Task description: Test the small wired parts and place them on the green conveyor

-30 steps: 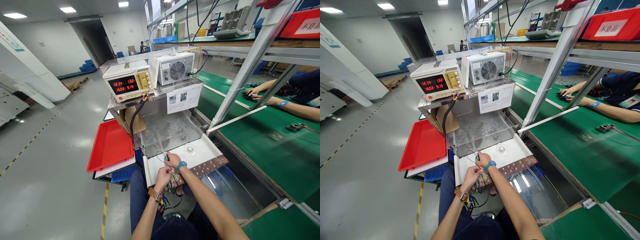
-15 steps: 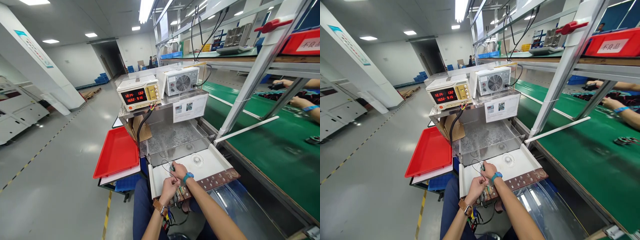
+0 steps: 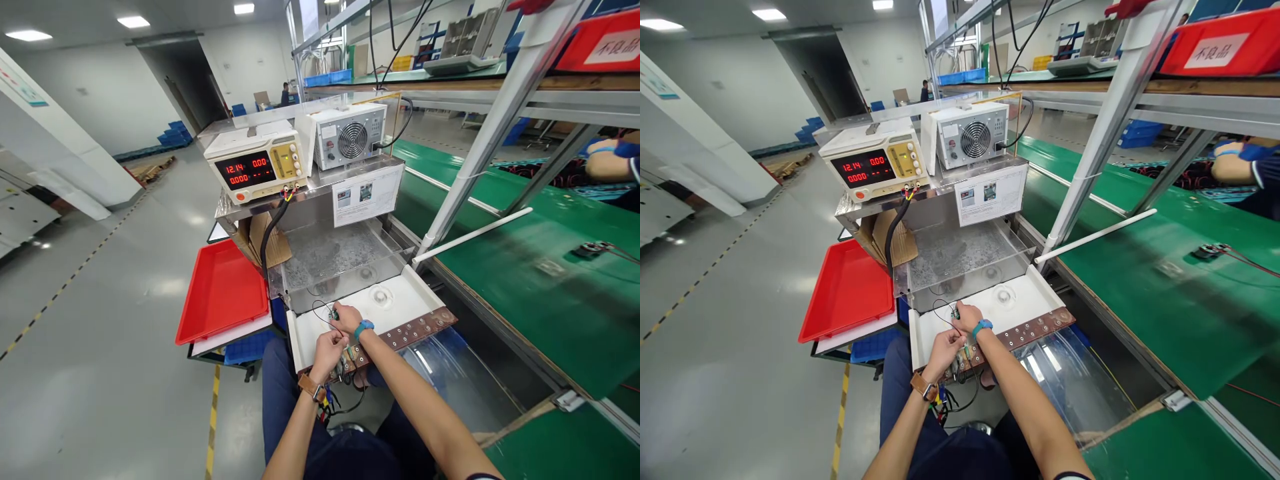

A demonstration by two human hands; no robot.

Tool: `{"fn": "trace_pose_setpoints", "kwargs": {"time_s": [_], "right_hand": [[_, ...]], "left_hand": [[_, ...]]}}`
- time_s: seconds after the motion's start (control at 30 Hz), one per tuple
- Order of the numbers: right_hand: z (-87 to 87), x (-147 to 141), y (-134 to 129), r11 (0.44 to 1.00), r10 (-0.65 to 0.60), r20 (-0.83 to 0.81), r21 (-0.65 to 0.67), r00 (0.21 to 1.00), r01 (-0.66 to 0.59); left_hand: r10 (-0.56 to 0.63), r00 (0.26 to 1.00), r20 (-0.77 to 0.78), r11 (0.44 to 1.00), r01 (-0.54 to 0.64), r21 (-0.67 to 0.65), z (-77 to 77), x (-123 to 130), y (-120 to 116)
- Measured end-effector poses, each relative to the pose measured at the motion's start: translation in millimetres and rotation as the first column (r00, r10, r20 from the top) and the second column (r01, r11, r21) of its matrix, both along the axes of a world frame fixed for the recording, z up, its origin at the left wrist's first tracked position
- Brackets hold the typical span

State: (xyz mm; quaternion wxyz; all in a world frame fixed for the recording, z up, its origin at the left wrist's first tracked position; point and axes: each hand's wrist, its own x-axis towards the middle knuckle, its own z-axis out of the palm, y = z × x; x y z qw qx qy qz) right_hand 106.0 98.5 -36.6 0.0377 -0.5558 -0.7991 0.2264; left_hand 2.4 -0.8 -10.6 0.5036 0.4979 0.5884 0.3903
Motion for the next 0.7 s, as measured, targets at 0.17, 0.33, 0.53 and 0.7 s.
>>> {"fn": "trace_pose_setpoints", "kwargs": {"time_s": [0.17,0.33,0.53,0.7], "right_hand": [[-1.0,0.4,0.7,1.0,0.0,-0.002,-0.005,1.0,0.0],[-2.4,0.4,0.7,1.0,0.003,-0.003,-0.002,1.0,-0.003],[-1.3,0.8,0.3,1.0,0.0,-0.011,0.005,1.0,0.0],[1.8,0.9,0.5,1.0,0.001,-0.013,-0.016,1.0,-0.001]], "left_hand": [[-0.014,1.0,0.009,1.0,0.014,-0.008,2.5,-0.2,-0.5],[-0.025,1.0,0.004,1.0,0.025,-0.008,-0.1,-2.0,0.5],[-0.031,0.999,-0.011,1.0,0.031,-0.004,-2.3,-2.7,1.2],[-0.022,0.999,-0.026,1.0,0.023,0.003,-2.6,-1.8,0.6]]}}
